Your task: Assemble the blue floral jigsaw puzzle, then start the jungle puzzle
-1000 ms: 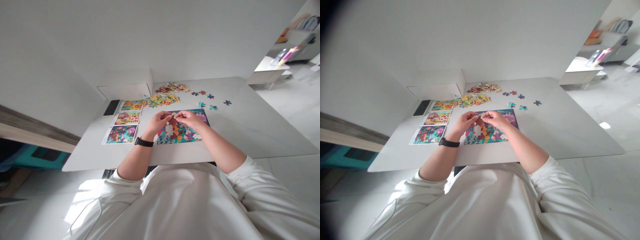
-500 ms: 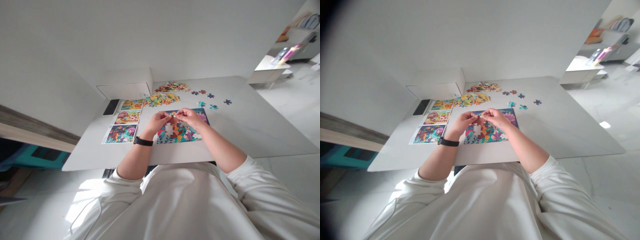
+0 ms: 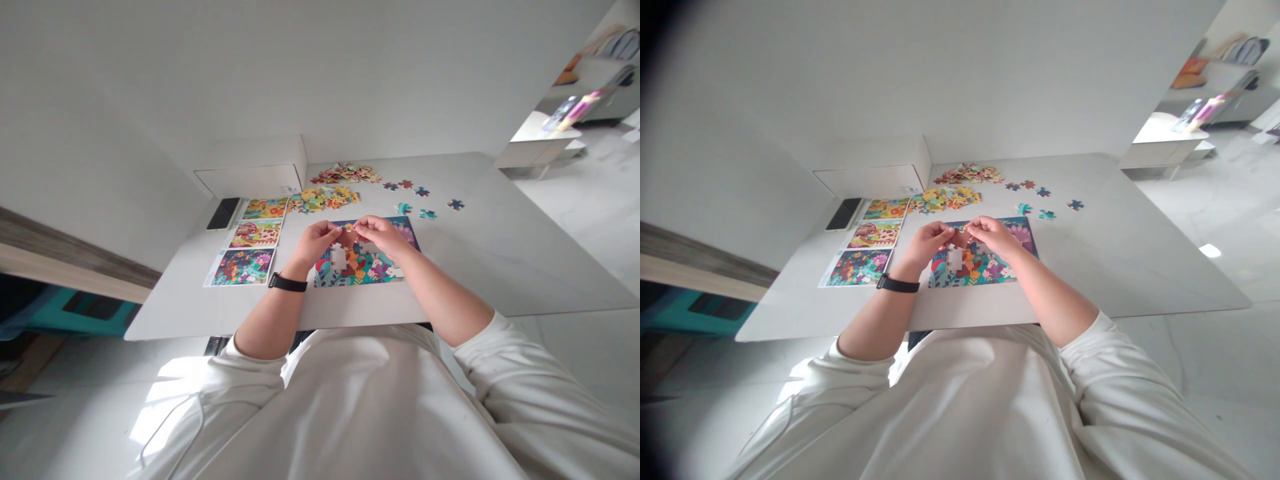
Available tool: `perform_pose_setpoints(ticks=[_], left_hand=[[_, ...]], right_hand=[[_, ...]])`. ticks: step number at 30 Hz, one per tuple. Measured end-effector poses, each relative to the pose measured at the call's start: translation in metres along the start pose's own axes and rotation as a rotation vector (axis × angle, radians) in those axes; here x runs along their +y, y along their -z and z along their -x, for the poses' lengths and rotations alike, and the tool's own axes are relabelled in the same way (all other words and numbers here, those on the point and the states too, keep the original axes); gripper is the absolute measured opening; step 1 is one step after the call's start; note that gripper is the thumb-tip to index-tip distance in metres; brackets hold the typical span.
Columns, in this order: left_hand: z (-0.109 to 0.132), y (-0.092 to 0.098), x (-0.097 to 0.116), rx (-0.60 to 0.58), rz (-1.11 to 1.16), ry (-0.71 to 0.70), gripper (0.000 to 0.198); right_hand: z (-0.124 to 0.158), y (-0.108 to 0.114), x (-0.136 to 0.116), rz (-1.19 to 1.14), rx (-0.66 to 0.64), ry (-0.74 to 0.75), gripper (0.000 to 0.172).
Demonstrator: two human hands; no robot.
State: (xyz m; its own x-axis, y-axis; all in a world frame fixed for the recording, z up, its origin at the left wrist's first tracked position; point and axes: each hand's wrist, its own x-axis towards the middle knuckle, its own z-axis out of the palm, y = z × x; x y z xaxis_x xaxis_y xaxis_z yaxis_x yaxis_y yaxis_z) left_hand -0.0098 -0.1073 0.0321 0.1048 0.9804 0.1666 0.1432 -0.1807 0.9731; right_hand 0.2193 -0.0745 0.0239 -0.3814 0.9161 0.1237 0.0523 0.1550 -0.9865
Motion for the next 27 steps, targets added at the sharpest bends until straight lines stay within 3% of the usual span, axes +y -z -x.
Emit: perform_pose_setpoints(ticks=[16, 27], left_hand=[[-0.004, 0.014, -0.008, -0.007, -0.239, -0.026, 0.039], [-0.002, 0.016, -0.007, -0.103, -0.353, 0.020, 0.030]], right_hand=[[0.000, -0.006, 0.008, 0.242, -0.020, 0.019, 0.019], [0.002, -0.010, 0.008, 0.281, -0.067, 0.043, 0.021]])
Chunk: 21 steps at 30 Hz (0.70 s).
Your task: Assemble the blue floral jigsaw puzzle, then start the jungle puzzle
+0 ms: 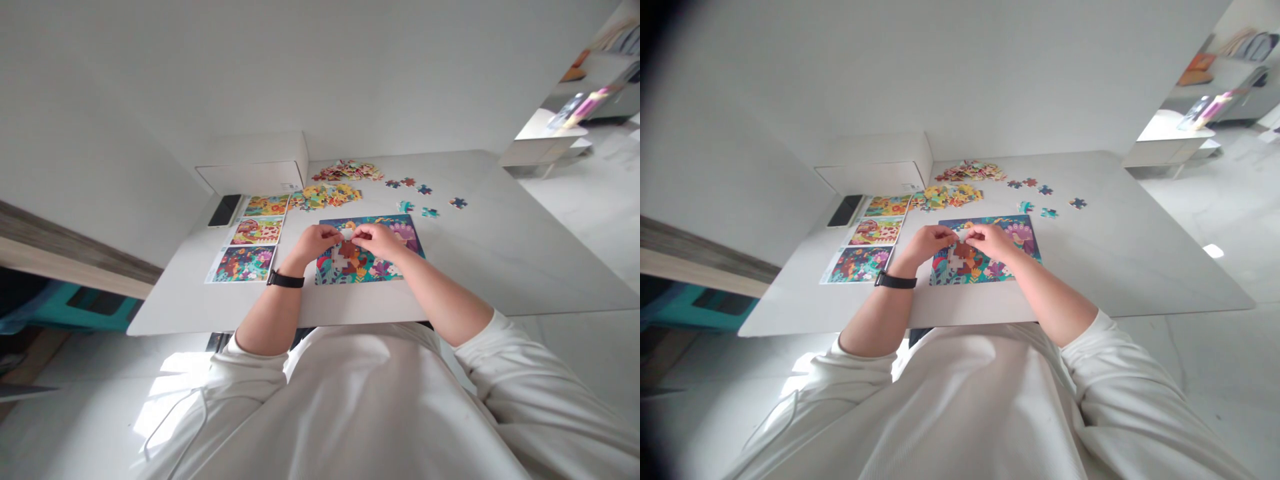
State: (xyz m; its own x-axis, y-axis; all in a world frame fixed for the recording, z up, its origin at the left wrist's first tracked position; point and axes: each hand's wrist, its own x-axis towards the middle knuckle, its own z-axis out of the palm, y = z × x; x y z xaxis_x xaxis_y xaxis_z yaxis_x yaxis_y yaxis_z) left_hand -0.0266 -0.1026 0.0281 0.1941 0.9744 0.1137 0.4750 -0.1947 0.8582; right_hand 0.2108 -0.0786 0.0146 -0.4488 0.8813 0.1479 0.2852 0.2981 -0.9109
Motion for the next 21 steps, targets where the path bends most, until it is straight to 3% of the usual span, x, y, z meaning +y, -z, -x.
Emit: perform_pose_setpoints(ticks=[3, 8, 11, 21], left_hand=[[-0.002, 0.000, -0.002, 0.006, -0.006, 0.002, 0.032], [-0.008, 0.005, -0.008, 0.274, 0.041, -0.009, 0.037], [-0.010, 0.009, -0.012, 0.377, 0.105, 0.020, 0.037], [-0.008, 0.009, -0.006, 0.419, 0.103, 0.032, 0.040]], right_hand=[[0.001, 0.001, -0.001, 0.049, 0.020, 0.000, 0.020], [-0.001, 0.005, 0.003, 0.166, 0.152, 0.014, 0.016], [-0.003, 0.008, 0.008, 0.187, 0.210, -0.010, 0.019], [-0.006, 0.010, 0.015, 0.197, 0.230, -0.020, 0.019]])
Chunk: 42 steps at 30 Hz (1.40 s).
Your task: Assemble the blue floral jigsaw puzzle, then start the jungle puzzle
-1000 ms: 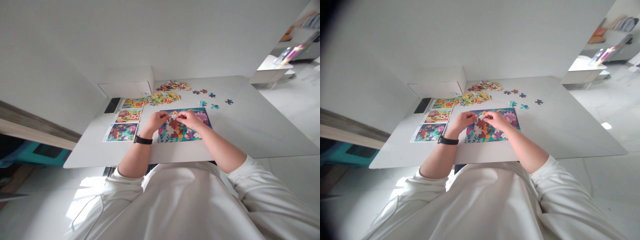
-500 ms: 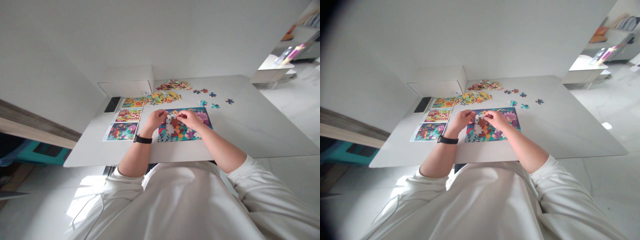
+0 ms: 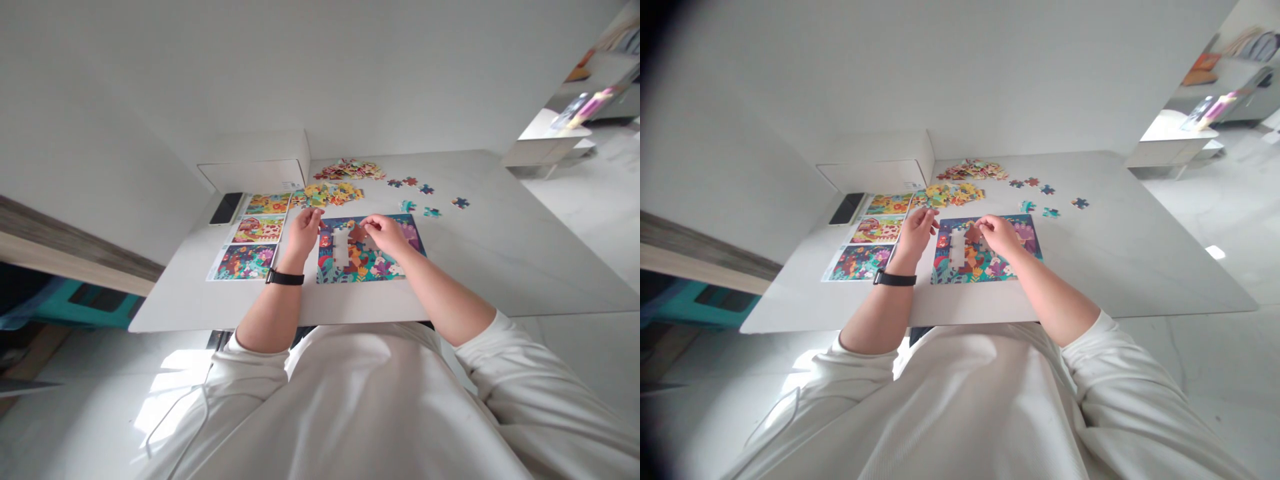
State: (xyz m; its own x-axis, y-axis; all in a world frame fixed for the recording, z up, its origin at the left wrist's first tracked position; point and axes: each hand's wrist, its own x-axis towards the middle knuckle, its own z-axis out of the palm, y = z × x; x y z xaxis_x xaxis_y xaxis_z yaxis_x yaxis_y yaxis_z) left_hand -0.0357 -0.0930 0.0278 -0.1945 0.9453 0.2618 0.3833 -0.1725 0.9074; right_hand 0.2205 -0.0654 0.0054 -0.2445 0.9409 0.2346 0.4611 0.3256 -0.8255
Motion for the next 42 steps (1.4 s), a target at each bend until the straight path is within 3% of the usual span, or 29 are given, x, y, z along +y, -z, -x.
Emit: perform_pose_setpoints(ticks=[13, 17, 23, 32, 37, 42], left_hand=[[0.000, -0.005, -0.006, -0.100, -0.055, -0.046, 0.022], [0.001, -0.005, -0.005, -0.140, -0.080, -0.050, 0.023], [0.005, 0.002, 0.006, -0.310, -0.162, -0.032, 0.027], [0.010, 0.007, 0.015, -0.469, -0.285, -0.080, 0.036], [0.010, 0.009, 0.015, -0.634, -0.193, -0.041, 0.037], [0.012, 0.009, 0.018, -0.743, -0.168, -0.033, 0.028]], right_hand=[[0.000, 0.000, 0.000, -0.019, -0.029, 0.048, 0.023], [0.004, -0.002, -0.006, -0.019, -0.185, 0.059, 0.024], [0.011, -0.010, -0.013, -0.038, -0.381, 0.159, 0.019], [0.016, -0.016, -0.017, -0.044, -0.375, 0.207, 0.016], [0.015, -0.016, -0.015, -0.064, -0.341, 0.180, 0.012], [0.014, -0.018, -0.010, -0.128, -0.304, 0.144, 0.024]])
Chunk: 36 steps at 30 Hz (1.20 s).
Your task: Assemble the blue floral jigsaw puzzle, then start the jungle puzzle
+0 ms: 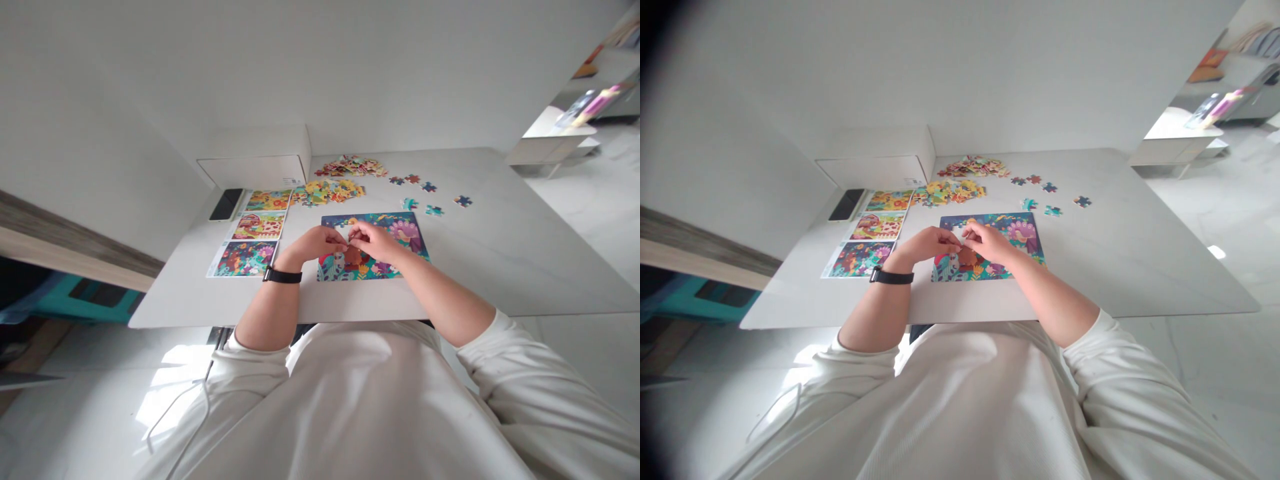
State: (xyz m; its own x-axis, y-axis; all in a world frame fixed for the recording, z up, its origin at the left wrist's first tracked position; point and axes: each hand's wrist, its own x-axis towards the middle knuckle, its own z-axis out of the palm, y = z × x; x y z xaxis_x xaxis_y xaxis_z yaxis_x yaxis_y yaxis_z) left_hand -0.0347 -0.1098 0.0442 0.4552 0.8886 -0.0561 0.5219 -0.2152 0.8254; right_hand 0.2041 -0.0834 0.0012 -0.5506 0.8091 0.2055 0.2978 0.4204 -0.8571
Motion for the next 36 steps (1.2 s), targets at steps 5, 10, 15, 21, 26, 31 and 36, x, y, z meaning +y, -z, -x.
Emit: perform_pose_setpoints(ticks=[5, 10, 15, 21, 26, 31, 36], left_hand=[[0.000, 0.000, -0.002, 0.018, -0.019, 0.008, 0.025], [-0.003, 0.000, -0.011, 0.200, -0.020, 0.039, 0.031], [-0.003, 0.001, -0.011, 0.128, -0.005, 0.065, 0.032], [0.001, 0.005, -0.008, 0.122, -0.067, 0.033, 0.034], [0.004, 0.011, -0.009, 0.047, -0.094, 0.007, 0.030], [0.006, 0.013, -0.008, 0.008, -0.155, 0.030, 0.028], [0.005, 0.012, -0.011, -0.011, -0.177, 0.049, 0.027]], right_hand=[[0.003, 0.004, -0.005, 0.079, 0.038, -0.059, 0.028], [0.003, 0.007, -0.004, 0.087, 0.060, -0.114, 0.028], [0.000, 0.005, 0.005, 0.084, 0.077, -0.097, 0.024], [0.001, 0.002, 0.004, -0.003, -0.025, -0.033, 0.023], [0.004, -0.003, -0.003, 0.044, -0.085, -0.030, 0.021], [0.006, -0.005, -0.008, 0.107, -0.092, -0.014, 0.021], [0.007, -0.007, -0.011, 0.152, -0.083, -0.015, 0.021]])
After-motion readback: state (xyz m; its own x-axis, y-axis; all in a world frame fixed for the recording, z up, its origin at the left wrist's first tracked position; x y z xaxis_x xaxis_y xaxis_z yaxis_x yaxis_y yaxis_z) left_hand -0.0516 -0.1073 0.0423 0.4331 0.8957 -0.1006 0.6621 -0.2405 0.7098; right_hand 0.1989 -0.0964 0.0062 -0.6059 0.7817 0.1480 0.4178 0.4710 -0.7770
